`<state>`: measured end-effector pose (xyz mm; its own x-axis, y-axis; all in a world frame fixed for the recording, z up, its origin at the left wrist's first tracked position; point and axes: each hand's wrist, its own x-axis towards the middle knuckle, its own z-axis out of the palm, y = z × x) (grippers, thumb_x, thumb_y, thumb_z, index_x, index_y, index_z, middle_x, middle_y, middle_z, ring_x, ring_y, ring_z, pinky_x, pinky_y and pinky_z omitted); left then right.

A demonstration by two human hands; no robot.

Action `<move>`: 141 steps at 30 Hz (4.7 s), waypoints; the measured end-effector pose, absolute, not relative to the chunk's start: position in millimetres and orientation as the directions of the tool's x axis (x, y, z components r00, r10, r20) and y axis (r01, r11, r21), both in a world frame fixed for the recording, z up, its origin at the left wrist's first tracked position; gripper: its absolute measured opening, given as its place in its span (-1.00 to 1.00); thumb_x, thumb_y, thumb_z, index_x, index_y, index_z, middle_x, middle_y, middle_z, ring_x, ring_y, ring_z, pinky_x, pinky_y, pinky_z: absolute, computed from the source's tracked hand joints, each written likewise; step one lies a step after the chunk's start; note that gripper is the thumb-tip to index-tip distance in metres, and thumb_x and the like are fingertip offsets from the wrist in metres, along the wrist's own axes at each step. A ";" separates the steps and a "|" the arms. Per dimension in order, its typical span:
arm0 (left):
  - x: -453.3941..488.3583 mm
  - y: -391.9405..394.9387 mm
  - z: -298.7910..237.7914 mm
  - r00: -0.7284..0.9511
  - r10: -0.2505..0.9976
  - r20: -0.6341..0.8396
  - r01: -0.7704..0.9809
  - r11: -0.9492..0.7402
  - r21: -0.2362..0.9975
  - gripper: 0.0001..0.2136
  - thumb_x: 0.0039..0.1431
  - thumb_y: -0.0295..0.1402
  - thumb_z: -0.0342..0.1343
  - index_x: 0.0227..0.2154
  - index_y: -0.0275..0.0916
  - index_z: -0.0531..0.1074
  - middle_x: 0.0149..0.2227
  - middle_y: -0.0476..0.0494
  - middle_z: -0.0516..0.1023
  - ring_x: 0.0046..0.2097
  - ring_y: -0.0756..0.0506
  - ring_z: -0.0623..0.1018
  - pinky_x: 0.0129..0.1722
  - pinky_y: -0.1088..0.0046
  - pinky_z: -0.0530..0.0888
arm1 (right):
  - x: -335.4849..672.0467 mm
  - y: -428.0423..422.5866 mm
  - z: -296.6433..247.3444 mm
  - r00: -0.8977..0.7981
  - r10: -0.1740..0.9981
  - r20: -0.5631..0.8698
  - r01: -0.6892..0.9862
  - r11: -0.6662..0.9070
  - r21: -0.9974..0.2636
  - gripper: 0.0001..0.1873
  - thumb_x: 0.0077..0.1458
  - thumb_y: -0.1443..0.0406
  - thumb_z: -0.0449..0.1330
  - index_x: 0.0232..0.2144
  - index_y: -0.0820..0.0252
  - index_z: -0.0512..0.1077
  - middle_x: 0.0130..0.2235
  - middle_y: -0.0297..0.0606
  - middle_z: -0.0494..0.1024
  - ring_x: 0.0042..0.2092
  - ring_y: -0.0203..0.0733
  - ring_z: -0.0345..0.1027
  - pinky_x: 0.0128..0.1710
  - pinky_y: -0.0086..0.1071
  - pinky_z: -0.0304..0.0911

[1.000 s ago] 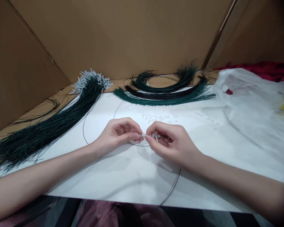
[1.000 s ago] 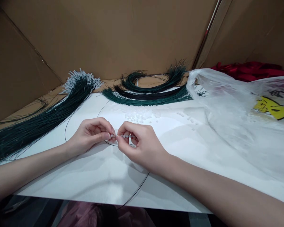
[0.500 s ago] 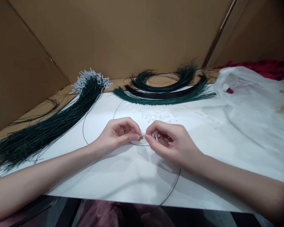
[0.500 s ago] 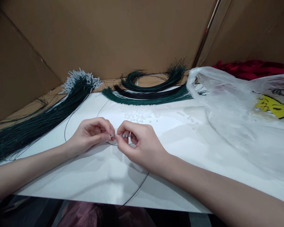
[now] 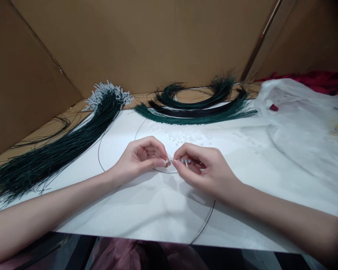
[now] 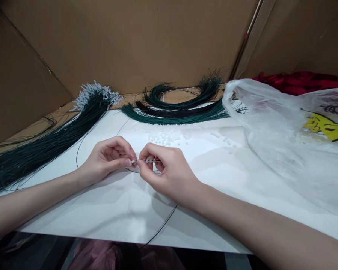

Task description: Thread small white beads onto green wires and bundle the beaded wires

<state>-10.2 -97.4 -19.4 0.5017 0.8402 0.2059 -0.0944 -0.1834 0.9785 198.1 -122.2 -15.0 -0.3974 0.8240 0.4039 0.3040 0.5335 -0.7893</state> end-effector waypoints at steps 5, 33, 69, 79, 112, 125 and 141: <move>-9.6 -96.6 -19.5 0.498 0.842 0.209 -0.088 -0.191 0.978 -0.86 0.07 -0.53 0.33 -0.33 -0.30 0.49 -0.35 -0.05 0.61 -0.31 0.04 0.62 -0.24 0.62 0.56 | 198.2 -121.2 -16.1 -0.399 0.818 0.414 0.295 0.542 -0.787 -0.92 0.11 0.41 0.17 -0.43 0.21 0.40 -0.54 -0.46 0.32 -0.55 -0.46 0.03 -0.54 -0.51 0.02; -9.7 -97.9 -19.3 0.491 0.845 0.211 -0.046 -0.217 0.975 -0.88 0.08 -0.50 0.33 -0.34 -0.29 0.51 -0.35 -0.03 0.61 -0.31 0.06 0.62 -0.24 0.64 0.56 | 198.0 -122.3 -19.5 -0.395 0.794 0.462 0.322 0.591 -0.740 -0.92 0.11 0.45 0.18 -0.42 0.24 0.40 -0.54 -0.49 0.31 -0.54 -0.49 0.04 -0.51 -0.55 0.03; -9.8 -102.3 -19.9 0.480 0.793 0.375 0.052 -0.453 0.890 -0.87 0.08 -0.50 0.32 -0.31 -0.27 0.50 -0.32 -0.08 0.58 -0.25 -0.01 0.58 -0.18 0.49 0.55 | 198.1 -123.9 -20.1 -0.439 0.773 0.458 0.363 0.618 -0.697 -0.91 0.09 0.46 0.17 -0.42 0.21 0.41 -0.53 -0.46 0.36 -0.56 -0.45 0.00 -0.52 -0.51 0.01; -9.4 -102.3 -19.2 0.491 0.785 0.377 0.063 -0.464 0.884 -0.85 0.10 -0.51 0.31 -0.28 -0.27 0.50 -0.31 -0.06 0.56 -0.25 0.01 0.56 -0.18 0.53 0.53 | 196.9 -122.3 -20.2 -0.458 0.762 0.458 0.369 0.632 -0.682 -0.90 0.11 0.45 0.17 -0.42 0.21 0.42 -0.52 -0.45 0.39 -0.56 -0.44 -0.02 -0.52 -0.50 0.00; -8.4 -104.4 -18.0 0.519 0.775 0.360 0.133 -0.489 0.862 -0.90 0.22 -0.46 0.20 -0.21 -0.23 0.48 -0.24 -0.09 0.53 -0.21 0.00 0.51 -0.18 0.52 0.46 | 198.7 -118.9 -22.9 -0.425 0.841 0.335 0.401 0.507 -0.763 -0.92 0.14 0.39 0.23 -0.33 0.16 0.37 -0.50 -0.47 0.45 -0.57 -0.43 0.09 -0.54 -0.49 0.02; -8.0 -103.9 -20.7 0.529 0.761 0.377 0.097 -0.495 0.863 -0.90 0.22 -0.49 0.19 -0.25 -0.26 0.38 -0.28 -0.10 0.47 -0.23 0.00 0.48 -0.17 0.48 0.46 | 199.1 -120.1 -21.7 -0.436 0.828 0.352 0.393 0.527 -0.754 -0.94 0.14 0.39 0.22 -0.34 0.17 0.38 -0.53 -0.48 0.39 -0.57 -0.44 0.05 -0.55 -0.50 0.00; -9.9 -103.2 -22.0 0.545 0.755 0.363 0.099 -0.489 0.867 -0.91 0.22 -0.48 0.20 -0.25 -0.27 0.40 -0.28 -0.08 0.48 -0.22 0.00 0.49 -0.17 0.48 0.46 | 199.3 -119.2 -23.4 -0.433 0.834 0.342 0.380 0.513 -0.769 -0.95 0.15 0.38 0.22 -0.34 0.18 0.38 -0.55 -0.50 0.36 -0.58 -0.46 0.04 -0.57 -0.51 -0.02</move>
